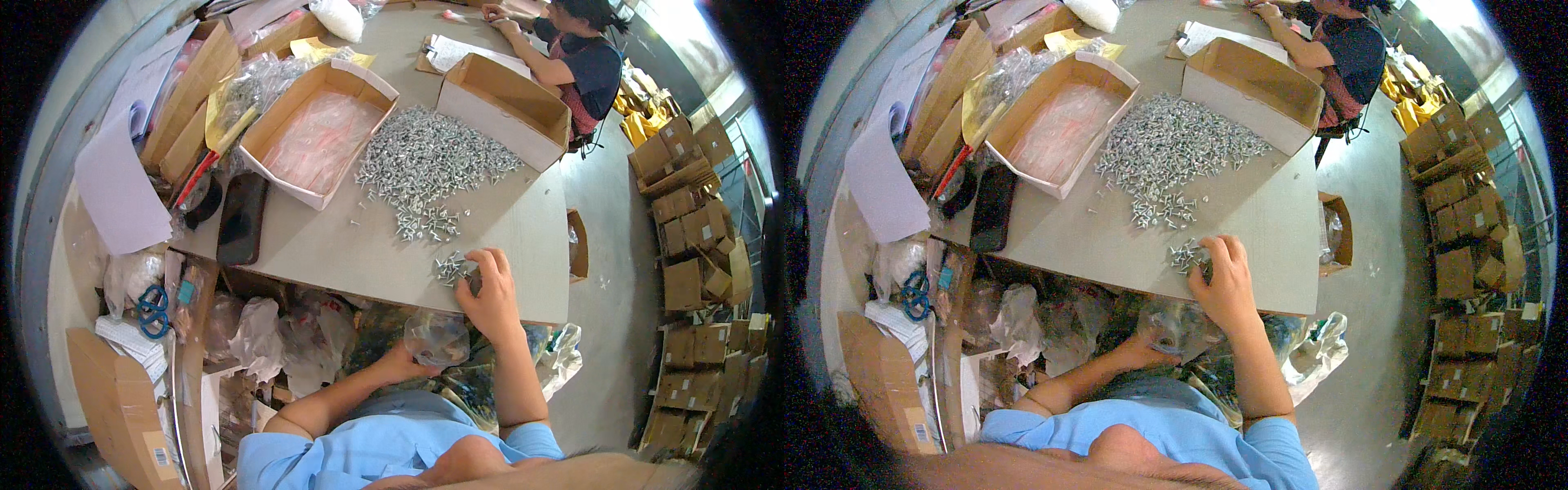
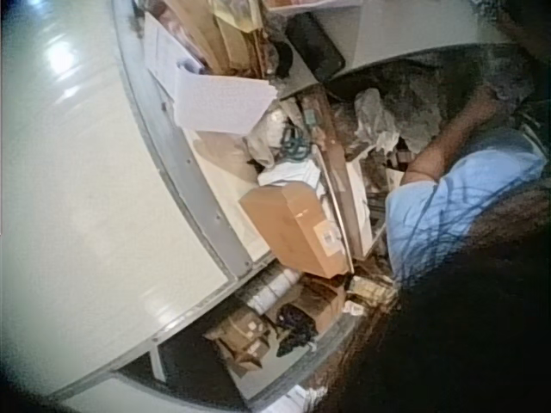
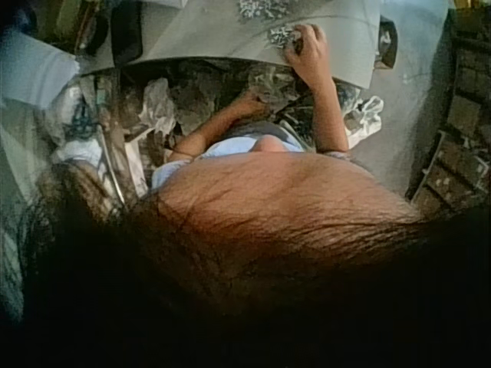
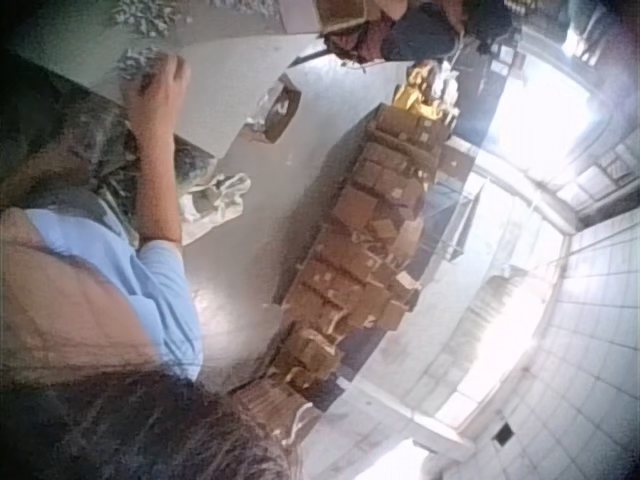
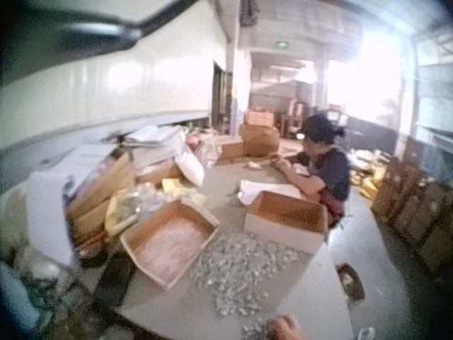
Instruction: The person picks up screws from a pile on the table and places them one at a time into a clear plastic bag.
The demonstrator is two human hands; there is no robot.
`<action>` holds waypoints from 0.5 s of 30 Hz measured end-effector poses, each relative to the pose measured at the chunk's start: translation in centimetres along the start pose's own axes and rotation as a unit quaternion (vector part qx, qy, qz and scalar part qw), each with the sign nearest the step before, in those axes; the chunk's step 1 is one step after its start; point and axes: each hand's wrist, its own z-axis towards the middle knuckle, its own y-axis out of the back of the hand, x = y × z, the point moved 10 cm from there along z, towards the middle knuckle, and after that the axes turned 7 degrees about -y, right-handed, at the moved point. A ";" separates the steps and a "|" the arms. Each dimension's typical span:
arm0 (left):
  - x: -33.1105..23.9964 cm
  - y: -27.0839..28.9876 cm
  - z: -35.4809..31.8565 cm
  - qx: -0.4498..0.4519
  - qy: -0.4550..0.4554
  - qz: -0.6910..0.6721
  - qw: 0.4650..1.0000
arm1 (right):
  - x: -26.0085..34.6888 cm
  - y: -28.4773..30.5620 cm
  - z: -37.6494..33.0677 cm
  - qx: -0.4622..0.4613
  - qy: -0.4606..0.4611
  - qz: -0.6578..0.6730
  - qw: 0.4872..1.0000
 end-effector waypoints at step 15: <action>-0.1 -1.6 -0.1 -0.001 -0.037 -0.092 0.995 | 0.9 0.3 -2.5 0.009 0.000 -0.042 0.999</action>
